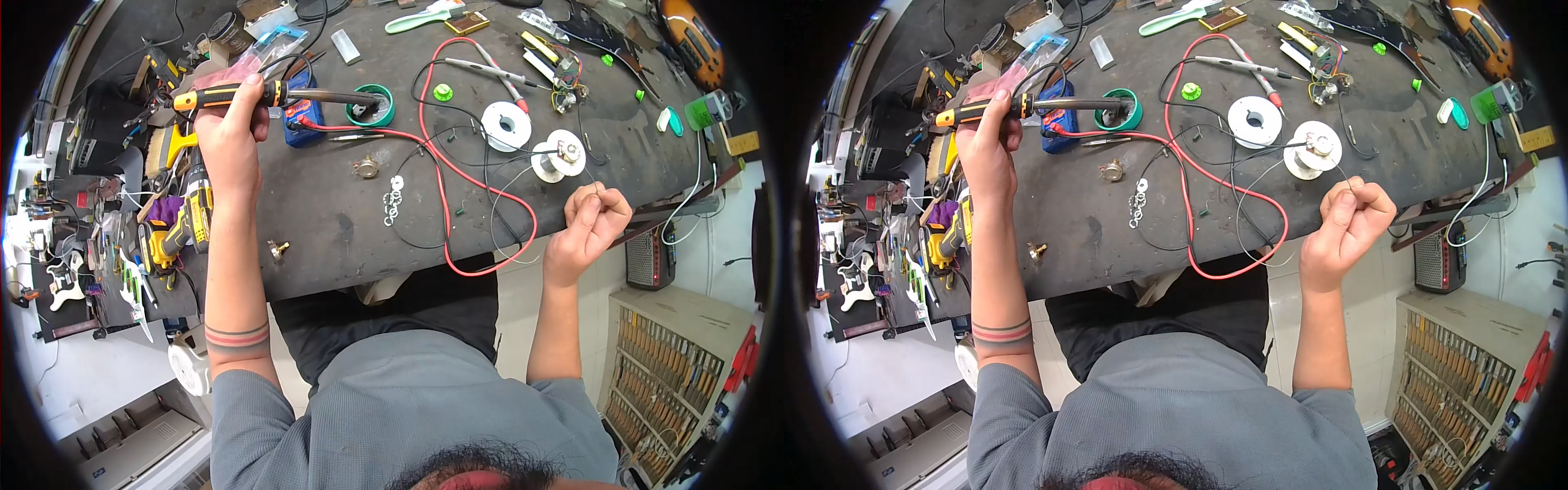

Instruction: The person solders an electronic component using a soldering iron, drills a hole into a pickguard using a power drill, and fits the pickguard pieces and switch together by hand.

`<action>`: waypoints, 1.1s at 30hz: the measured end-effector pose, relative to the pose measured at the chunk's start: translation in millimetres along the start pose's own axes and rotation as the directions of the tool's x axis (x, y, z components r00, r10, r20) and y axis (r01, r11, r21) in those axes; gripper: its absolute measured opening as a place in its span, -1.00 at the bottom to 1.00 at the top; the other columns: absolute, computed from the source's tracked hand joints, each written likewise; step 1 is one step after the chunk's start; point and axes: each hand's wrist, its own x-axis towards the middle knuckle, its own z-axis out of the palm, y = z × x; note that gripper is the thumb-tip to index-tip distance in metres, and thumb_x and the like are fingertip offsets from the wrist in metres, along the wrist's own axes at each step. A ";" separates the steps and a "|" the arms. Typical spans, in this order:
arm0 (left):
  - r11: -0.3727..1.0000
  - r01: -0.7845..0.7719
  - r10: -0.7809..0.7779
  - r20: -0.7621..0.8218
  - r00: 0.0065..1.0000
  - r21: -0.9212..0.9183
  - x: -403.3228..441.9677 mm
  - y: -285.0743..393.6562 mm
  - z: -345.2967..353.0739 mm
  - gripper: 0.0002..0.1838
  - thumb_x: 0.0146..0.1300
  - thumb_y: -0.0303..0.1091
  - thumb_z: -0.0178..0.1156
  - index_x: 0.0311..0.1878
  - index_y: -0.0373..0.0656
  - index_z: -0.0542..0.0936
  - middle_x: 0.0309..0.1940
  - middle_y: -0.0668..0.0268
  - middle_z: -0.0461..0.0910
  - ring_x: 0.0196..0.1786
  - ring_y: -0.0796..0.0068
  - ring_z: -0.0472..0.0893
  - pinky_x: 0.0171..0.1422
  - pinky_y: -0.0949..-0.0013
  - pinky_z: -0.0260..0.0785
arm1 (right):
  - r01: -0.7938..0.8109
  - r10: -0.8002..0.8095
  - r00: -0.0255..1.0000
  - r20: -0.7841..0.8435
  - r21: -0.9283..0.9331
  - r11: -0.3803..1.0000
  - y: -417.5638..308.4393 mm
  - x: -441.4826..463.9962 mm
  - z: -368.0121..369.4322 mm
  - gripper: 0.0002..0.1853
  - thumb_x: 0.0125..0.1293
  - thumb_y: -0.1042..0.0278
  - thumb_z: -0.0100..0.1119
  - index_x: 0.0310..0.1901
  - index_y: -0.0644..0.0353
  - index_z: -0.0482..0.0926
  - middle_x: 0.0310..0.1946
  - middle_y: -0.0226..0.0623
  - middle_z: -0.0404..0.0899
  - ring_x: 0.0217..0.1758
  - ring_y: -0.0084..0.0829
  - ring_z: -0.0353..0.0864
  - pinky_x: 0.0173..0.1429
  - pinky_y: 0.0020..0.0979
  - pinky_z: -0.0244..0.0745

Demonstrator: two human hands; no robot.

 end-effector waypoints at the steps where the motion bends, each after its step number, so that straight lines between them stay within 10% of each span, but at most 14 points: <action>1: 1.000 0.008 -0.008 0.000 1.000 0.001 0.7 -1.5 -1.5 -0.78 0.49 -0.27 0.43 -0.22 -0.19 0.66 -0.50 0.43 0.57 -0.54 0.68 0.45 -0.46 0.52 0.21 | 0.004 -0.004 1.000 0.014 0.010 1.000 0.0 0.1 -0.7 -0.84 0.70 0.59 -0.10 0.18 0.18 0.30 -0.16 -0.30 0.41 -0.34 -0.65 0.27 -0.32 -0.54 0.18; 33: 0.994 0.043 -0.046 -0.025 0.999 -0.102 3.9 -7.6 -10.4 -0.82 0.52 -0.31 0.39 -0.22 -0.15 0.64 -0.49 0.40 0.57 -0.54 0.66 0.43 -0.47 0.51 0.17 | 0.038 -0.034 0.998 0.050 -0.079 0.996 -2.9 4.0 4.2 -0.89 0.76 0.53 -0.17 0.16 0.12 0.25 -0.37 -0.42 0.26 -0.38 -0.62 0.15 -0.35 -0.50 0.06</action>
